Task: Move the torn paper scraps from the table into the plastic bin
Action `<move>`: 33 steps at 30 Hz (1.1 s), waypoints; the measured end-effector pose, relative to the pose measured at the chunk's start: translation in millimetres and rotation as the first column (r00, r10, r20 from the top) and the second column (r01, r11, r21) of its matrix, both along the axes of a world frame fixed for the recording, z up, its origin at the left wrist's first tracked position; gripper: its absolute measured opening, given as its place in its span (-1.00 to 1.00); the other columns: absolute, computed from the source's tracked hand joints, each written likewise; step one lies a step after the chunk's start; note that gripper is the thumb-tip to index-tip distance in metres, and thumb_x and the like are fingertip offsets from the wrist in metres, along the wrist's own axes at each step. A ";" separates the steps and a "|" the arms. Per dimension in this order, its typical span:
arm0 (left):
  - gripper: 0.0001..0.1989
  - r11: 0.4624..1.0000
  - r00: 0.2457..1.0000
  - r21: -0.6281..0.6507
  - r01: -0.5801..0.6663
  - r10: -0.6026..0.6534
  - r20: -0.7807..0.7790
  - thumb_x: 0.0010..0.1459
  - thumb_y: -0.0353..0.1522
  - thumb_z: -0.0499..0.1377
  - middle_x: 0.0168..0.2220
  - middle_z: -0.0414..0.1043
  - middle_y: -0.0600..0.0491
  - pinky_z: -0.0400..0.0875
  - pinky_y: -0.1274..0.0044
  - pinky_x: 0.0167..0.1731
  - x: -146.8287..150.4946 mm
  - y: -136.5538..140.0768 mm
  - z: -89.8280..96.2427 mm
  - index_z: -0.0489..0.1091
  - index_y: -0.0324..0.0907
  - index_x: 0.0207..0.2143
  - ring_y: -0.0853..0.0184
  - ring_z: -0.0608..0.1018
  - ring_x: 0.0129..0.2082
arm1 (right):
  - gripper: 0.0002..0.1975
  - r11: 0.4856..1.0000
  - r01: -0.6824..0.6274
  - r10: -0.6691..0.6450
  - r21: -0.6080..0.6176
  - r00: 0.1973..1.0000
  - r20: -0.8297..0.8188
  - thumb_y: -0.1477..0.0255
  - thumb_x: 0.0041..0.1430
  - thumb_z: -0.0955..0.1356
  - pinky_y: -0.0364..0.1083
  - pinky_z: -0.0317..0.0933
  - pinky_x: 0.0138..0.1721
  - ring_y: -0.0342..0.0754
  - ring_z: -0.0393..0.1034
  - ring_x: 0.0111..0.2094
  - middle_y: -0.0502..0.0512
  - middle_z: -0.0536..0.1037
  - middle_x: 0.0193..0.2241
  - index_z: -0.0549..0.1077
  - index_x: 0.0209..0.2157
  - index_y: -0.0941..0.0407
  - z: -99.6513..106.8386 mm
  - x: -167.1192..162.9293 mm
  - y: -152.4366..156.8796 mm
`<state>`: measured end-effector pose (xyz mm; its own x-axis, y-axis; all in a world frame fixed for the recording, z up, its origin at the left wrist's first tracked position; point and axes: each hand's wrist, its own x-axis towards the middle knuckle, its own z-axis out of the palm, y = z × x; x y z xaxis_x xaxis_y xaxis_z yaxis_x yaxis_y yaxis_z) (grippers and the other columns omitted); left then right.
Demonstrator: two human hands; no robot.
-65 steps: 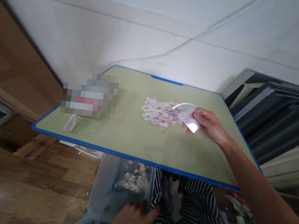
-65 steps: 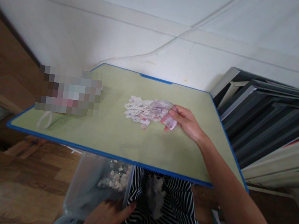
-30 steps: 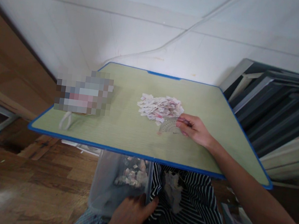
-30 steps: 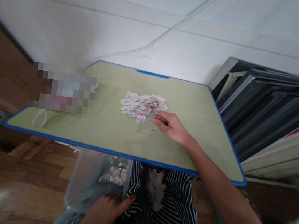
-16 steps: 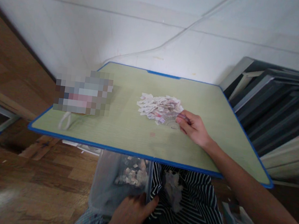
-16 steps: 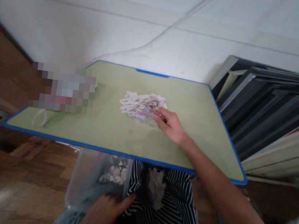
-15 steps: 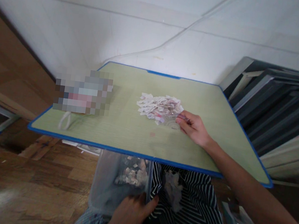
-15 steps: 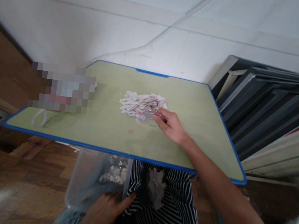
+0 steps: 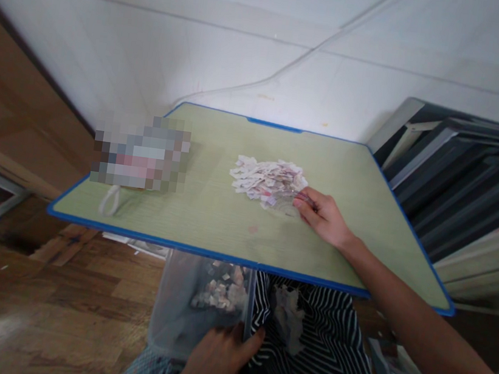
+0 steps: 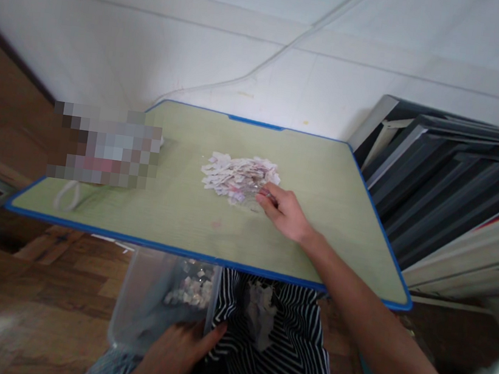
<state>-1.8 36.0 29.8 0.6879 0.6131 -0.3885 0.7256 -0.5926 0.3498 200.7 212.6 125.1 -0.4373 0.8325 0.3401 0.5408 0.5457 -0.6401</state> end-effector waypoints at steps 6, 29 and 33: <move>-0.41 1.000 1.000 -0.001 0.004 -0.004 0.008 0.07 -0.58 0.01 -0.13 0.32 -0.12 0.35 0.39 -0.33 -0.2 -0.2 1.5 -0.06 -0.11 0.13 0.17 0.43 -0.23 | -0.74 0.996 -0.062 0.061 -0.061 0.998 -0.008 0.35 0.14 0.19 -0.21 -0.10 -0.61 -0.26 0.00 -0.66 -0.12 0.12 -0.71 0.13 -0.59 0.13 2.1 2.7 -0.1; -0.44 1.000 1.000 0.000 -0.009 0.009 0.000 0.11 -0.55 0.02 -0.14 0.32 -0.10 0.35 0.41 -0.35 0.2 -0.1 4.2 -0.07 -0.07 0.13 0.19 0.44 -0.27 | -0.79 0.915 -0.101 0.144 -0.391 0.986 0.082 0.34 0.06 0.23 -0.23 -0.13 -0.69 -0.29 0.00 -0.68 -0.11 0.14 -0.69 0.24 -0.54 0.17 32.9 34.0 2.2; -0.41 1.000 1.000 0.007 -0.012 0.012 -0.007 0.09 -0.55 0.03 -0.16 0.32 -0.09 0.34 0.42 -0.37 0.1 0.1 3.5 -0.09 -0.06 0.13 0.19 0.43 -0.28 | -0.76 0.845 -0.170 0.255 -0.506 0.961 0.103 0.31 0.04 0.26 -0.24 -0.13 -0.70 -0.29 0.00 -0.67 -0.10 0.12 -0.68 0.25 -0.58 0.17 35.9 45.3 2.8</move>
<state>-1.7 36.1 33.4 0.6779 0.6239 -0.3889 0.7350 -0.5864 0.3405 246.1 215.4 161.0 -0.6354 0.7520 -0.1754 0.5657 0.2986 -0.7687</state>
